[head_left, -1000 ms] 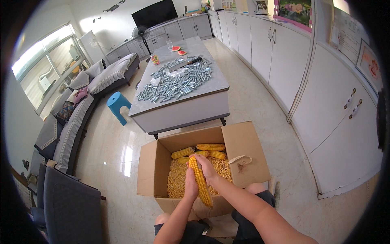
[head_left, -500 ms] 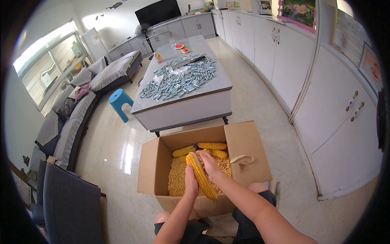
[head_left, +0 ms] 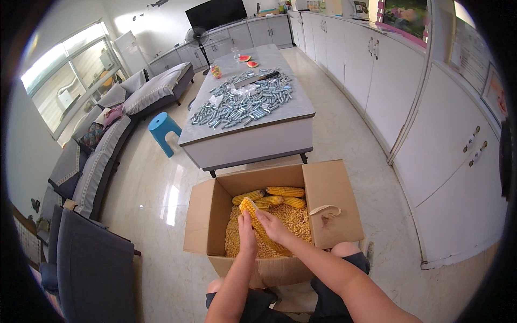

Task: The person sits on the floor and shucks corn cobs by hand, removing kernels into a cardboard box. They handle multiple cobs one at a time, rotating each to strip the kernels, and place the stripped cobs back into the box.

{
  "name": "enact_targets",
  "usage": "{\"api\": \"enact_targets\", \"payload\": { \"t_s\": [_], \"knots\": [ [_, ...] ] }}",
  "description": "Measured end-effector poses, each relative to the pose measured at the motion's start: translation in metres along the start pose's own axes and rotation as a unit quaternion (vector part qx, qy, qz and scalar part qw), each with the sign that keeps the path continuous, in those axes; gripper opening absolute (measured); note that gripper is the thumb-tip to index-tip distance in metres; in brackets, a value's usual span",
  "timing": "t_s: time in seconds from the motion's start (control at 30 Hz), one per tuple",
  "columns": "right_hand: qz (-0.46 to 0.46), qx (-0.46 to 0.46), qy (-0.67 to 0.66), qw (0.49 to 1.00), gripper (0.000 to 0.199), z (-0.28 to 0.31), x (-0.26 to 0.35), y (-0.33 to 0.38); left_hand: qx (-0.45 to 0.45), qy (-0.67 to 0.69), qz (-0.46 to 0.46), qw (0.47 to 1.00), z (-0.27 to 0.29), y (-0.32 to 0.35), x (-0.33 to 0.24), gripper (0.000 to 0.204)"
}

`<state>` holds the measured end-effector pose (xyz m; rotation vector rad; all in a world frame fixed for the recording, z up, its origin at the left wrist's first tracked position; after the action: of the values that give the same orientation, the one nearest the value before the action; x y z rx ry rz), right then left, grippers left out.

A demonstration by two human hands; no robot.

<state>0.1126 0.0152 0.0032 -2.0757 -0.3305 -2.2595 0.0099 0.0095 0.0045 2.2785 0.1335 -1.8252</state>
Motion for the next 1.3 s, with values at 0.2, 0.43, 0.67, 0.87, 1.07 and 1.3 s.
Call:
{"api": "enact_targets", "payload": {
  "t_s": [0.2,0.43,0.67,0.87,1.07,1.3],
  "knots": [
    [-0.010,0.071,0.065,0.995,0.052,0.006,0.010,0.012,0.009,-0.109,-0.072,0.991,0.020,-0.013,-0.023,0.025],
    [-0.012,0.023,0.072,0.997,0.054,-0.002,-0.010,0.011,-0.005,-0.186,-0.150,0.971,0.017,-0.005,-0.025,0.026],
    [-0.101,0.018,0.113,0.988,0.064,0.003,-0.009,0.004,-0.005,-0.183,-0.171,0.968,0.015,-0.001,-0.028,0.025],
    [-0.028,0.109,0.033,0.993,0.058,0.005,-0.002,0.005,-0.029,-0.119,-0.146,0.982,0.028,-0.007,-0.032,0.027],
    [0.017,0.086,0.070,0.994,0.057,0.002,-0.002,0.009,-0.040,-0.132,-0.149,0.979,0.026,-0.005,-0.030,0.026],
    [-0.056,0.083,0.113,0.989,0.063,0.007,-0.001,0.005,-0.036,-0.111,-0.151,0.982,0.025,-0.005,-0.024,0.026]
  ]
}}
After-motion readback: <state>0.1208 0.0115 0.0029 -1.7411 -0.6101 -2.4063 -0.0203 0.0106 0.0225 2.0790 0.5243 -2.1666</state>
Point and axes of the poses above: each hand's wrist, its own y-axis away from the middle knuckle, its own z-axis out of the back of the hand, x = y × z, the point moved 1 cm from there along -y, towards the middle knuckle, and after that the axes turned 1 degree about y, right-handed, at the moved point
